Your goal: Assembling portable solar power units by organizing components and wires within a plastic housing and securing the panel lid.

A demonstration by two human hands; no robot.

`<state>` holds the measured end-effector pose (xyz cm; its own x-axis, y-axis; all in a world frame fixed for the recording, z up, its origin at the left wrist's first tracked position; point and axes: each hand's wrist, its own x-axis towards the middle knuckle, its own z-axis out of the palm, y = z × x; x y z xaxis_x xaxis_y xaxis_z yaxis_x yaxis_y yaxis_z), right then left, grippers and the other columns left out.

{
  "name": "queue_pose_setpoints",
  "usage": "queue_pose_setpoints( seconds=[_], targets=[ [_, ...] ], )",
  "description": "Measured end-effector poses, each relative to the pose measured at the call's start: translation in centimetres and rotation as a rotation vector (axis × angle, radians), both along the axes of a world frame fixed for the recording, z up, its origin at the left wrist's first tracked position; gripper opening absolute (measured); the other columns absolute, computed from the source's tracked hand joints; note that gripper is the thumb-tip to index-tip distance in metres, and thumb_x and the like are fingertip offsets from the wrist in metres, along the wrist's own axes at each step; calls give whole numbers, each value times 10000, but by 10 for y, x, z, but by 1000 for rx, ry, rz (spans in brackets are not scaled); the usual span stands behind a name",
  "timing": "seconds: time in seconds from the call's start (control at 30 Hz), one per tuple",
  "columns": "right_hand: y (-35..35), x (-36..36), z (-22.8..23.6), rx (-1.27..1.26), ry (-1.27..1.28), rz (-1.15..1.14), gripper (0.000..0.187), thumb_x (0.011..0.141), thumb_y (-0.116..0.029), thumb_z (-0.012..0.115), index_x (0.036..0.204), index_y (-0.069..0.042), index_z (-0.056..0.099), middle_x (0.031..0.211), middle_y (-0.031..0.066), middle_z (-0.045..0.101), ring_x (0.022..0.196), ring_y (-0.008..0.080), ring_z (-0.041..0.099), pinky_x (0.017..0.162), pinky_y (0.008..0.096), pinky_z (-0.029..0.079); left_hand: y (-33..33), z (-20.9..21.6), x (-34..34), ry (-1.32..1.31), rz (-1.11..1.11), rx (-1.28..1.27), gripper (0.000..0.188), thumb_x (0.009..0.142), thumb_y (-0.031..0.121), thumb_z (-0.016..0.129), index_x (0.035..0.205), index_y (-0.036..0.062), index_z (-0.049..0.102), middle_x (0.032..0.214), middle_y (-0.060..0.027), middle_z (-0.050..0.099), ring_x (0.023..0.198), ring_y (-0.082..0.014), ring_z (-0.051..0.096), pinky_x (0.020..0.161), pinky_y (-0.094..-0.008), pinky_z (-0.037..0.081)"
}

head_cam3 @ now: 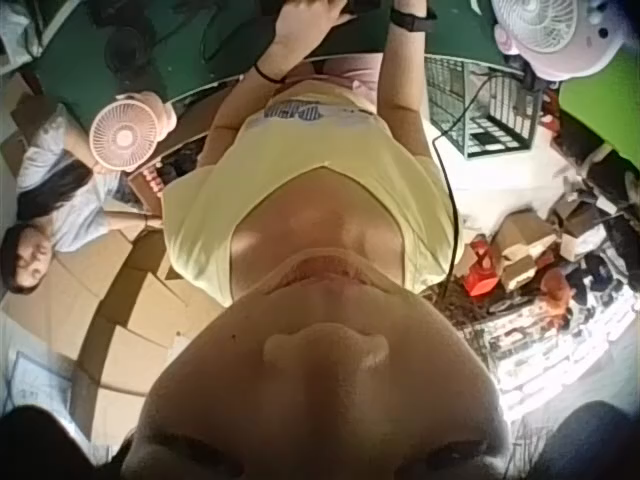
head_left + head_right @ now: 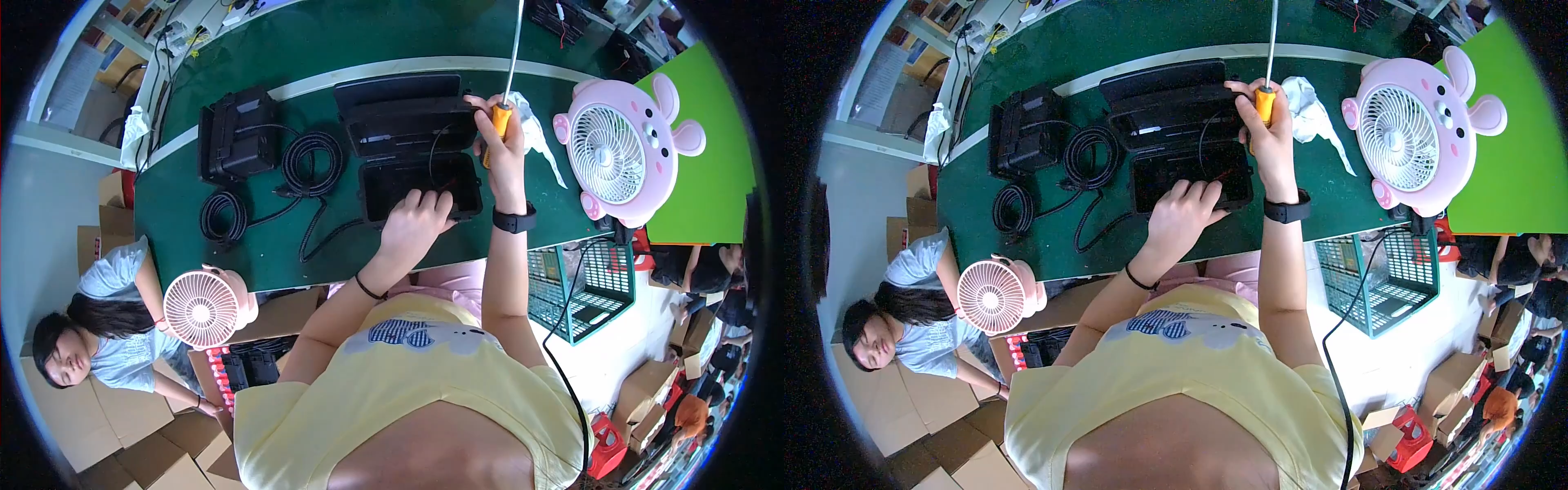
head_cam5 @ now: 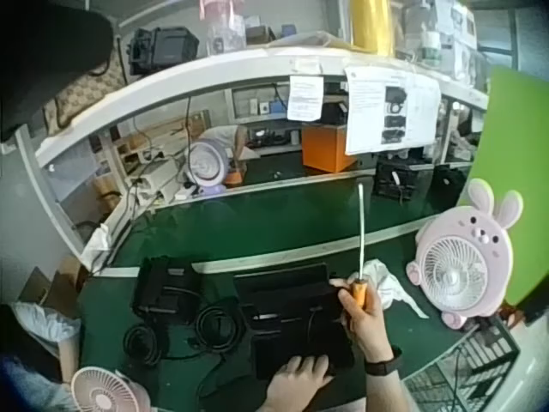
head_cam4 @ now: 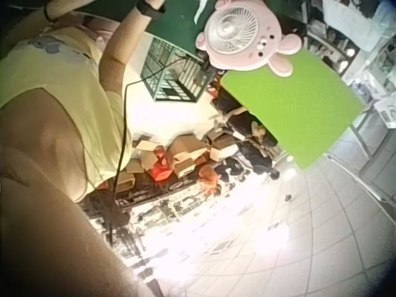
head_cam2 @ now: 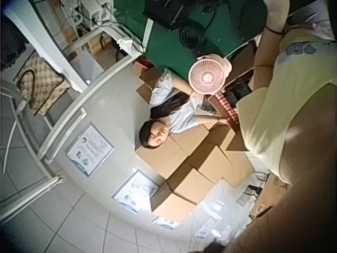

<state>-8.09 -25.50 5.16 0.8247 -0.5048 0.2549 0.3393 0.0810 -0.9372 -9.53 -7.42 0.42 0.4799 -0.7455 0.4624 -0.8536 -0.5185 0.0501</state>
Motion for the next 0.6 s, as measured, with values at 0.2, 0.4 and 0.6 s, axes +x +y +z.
queue_pose_setpoints(
  seconds=[0.2,0.4,0.6],
  targets=[
    [-13,7,2,-382,72,-46,197,985,-104,606,1154,-79,507,1228,67,691,739,64,554,643,206,456,1,14,18,78,-40,57,467,706,430,800,988,107,615,773,-13,639,784,-174,630,637,-273,539],
    [-23,31,-8,-549,11,-108,207,983,-94,599,1157,-74,489,1254,112,679,1055,150,604,952,288,438,4,12,24,139,-83,4,485,747,405,768,1086,106,593,877,-46,604,861,-200,603,661,-299,535],
    [-31,39,-29,-348,175,-66,236,968,-120,622,1171,-86,506,1167,69,661,948,129,535,902,274,440,8,4,7,13,-61,-15,481,671,372,812,1021,114,607,830,10,598,798,-143,601,638,-248,541]
  ],
)
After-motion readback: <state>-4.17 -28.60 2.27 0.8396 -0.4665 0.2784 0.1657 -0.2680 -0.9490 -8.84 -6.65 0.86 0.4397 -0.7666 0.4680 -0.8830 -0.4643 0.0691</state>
